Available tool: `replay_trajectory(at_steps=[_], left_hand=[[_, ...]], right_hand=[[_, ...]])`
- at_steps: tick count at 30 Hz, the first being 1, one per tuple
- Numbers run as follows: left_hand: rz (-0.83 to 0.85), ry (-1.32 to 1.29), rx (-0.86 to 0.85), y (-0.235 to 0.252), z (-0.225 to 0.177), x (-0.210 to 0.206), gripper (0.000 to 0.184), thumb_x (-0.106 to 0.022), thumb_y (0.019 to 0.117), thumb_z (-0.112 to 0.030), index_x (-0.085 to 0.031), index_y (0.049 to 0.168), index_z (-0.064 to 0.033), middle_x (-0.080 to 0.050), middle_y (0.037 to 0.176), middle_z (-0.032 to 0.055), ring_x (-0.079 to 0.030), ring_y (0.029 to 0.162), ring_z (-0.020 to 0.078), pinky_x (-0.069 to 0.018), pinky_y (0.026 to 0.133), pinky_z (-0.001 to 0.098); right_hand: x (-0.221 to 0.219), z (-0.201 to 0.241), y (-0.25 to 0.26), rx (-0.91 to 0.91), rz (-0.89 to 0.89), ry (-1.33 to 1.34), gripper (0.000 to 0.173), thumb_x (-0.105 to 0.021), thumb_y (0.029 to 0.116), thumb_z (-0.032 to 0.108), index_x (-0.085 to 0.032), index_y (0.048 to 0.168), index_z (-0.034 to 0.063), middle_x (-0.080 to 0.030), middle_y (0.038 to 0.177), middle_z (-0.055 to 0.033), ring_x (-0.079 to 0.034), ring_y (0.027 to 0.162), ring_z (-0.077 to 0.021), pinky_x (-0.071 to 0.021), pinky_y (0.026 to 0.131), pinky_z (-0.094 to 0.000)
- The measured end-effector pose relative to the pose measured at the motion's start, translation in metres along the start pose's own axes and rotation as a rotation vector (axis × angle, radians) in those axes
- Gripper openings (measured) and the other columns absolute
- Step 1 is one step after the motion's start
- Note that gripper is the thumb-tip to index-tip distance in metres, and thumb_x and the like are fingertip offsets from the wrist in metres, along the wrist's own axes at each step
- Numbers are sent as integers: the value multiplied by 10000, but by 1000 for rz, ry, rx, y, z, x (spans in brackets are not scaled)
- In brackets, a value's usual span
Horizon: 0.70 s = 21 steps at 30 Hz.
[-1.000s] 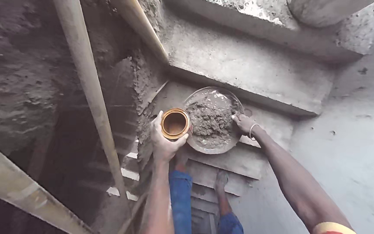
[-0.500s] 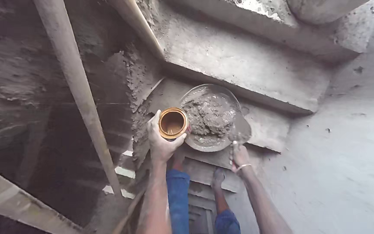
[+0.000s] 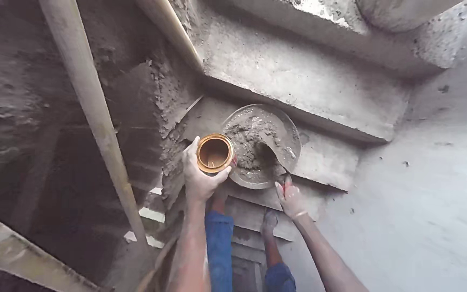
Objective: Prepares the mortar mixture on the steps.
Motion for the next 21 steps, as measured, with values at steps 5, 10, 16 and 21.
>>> replay_trajectory(at_steps=[5, 10, 16, 21], left_hand=[[3, 3, -7, -2, -4, -3, 1201, -875, 559, -565, -418, 1507, 12, -503, 1475, 212, -485, 1375, 257, -404, 1155, 387], [-33, -24, -49, -8, -5, -4, 1171, -886, 571, -569, -448, 1482, 22, -517, 1456, 220, -494, 1367, 262, -412, 1155, 385], [-33, -28, -52, -10, -9, -5, 1170, -875, 569, -580, -451, 1462, 47, -515, 1453, 242, -490, 1369, 283, -405, 1160, 395], [-70, -39, -76, -4, -14, -4, 1169, -871, 568, -573, -457, 1447, 77, -530, 1430, 267, -502, 1358, 306, -407, 1158, 399]], right_hand=[[40, 1, -6, 200, -244, 34, 491, -492, 1040, 372, -589, 1236, -66, -689, 781, -166, -710, 723, -336, -581, 691, -518], [33, -11, 13, 313, -323, 112, 448, -493, 1055, 359, -638, 1153, -53, -713, 942, -181, -719, 878, -287, -593, 821, -469], [63, -2, 4, 308, -269, -117, 450, -476, 1032, 395, -640, 1158, -5, -716, 848, -161, -731, 774, -352, -580, 667, -556], [79, -14, 53, 35, 71, -161, 564, -392, 1099, 462, -529, 1373, -11, -674, 1189, -241, -662, 1142, -392, -507, 987, -572]])
Point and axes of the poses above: each hand's wrist, its own y-axis towards the middle knuckle, its own x-axis out of the back of the hand, z = x × y, the point moved 6 cm from there along y, towards the middle knuckle
